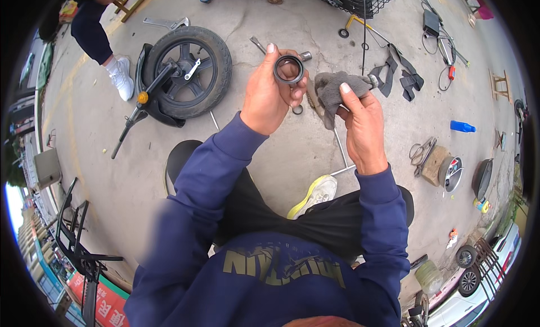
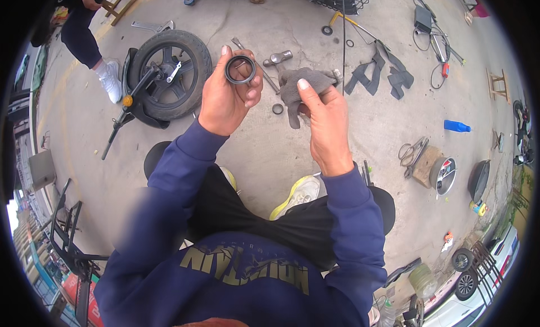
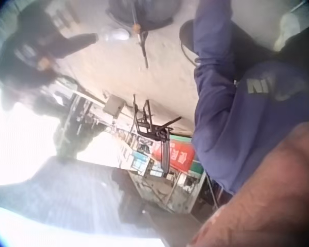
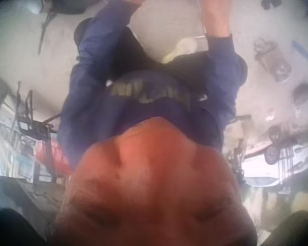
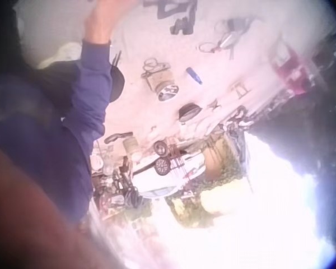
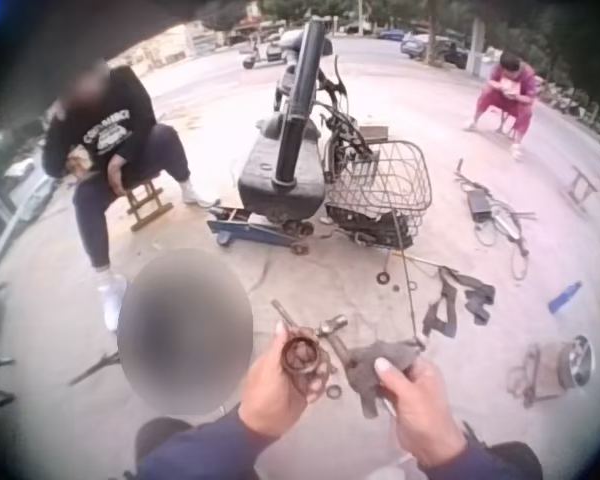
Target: The person cleans a metal bearing with a rag, applies grease from a container, and installs it into the scooter's front fork. They then use a hammer to tap a component into place on the scooter's handlebar stem.
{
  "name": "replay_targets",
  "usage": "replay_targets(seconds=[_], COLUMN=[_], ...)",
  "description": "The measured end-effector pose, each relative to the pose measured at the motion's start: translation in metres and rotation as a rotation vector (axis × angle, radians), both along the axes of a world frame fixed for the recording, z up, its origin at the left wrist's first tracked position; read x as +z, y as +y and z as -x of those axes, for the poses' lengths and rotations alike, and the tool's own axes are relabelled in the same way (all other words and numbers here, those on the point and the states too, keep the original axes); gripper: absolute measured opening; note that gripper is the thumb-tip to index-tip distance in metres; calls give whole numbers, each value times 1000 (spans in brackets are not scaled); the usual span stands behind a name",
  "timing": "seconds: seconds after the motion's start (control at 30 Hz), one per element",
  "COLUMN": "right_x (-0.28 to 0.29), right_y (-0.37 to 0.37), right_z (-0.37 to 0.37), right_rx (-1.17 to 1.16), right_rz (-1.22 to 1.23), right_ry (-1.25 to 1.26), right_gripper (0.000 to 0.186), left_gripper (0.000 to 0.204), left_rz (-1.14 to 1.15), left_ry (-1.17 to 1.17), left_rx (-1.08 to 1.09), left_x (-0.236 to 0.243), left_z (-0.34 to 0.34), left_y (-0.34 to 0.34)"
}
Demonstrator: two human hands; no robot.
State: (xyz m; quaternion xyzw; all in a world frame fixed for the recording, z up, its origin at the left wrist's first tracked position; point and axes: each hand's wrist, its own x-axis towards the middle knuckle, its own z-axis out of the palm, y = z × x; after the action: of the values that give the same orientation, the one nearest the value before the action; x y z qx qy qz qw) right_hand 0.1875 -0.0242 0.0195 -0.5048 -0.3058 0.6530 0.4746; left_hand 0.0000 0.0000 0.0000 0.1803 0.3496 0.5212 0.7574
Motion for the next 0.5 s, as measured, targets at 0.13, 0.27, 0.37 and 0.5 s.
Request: replay_targets(seconds=[0.13,0.27,0.37,0.5], right_x=[2,1,7,1], right_y=[-13,-17,-16,-20], right_z=[10,24,23,27], right_rx=[38,46,254,286], right_rz=[-142,-341,-644,-480], right_ry=[-124,-249,-757,-540], right_gripper=[26,21,17,16], left_gripper=[58,52,57,54], left_rz=[-40,-160,-287,-321], left_ry=[250,415,664,714], left_rx=[33,49,105,58], left_x=[4,2,-3,-15], left_z=[-6,-6,-11,-11], left_y=[-5,-8,-10,-12])
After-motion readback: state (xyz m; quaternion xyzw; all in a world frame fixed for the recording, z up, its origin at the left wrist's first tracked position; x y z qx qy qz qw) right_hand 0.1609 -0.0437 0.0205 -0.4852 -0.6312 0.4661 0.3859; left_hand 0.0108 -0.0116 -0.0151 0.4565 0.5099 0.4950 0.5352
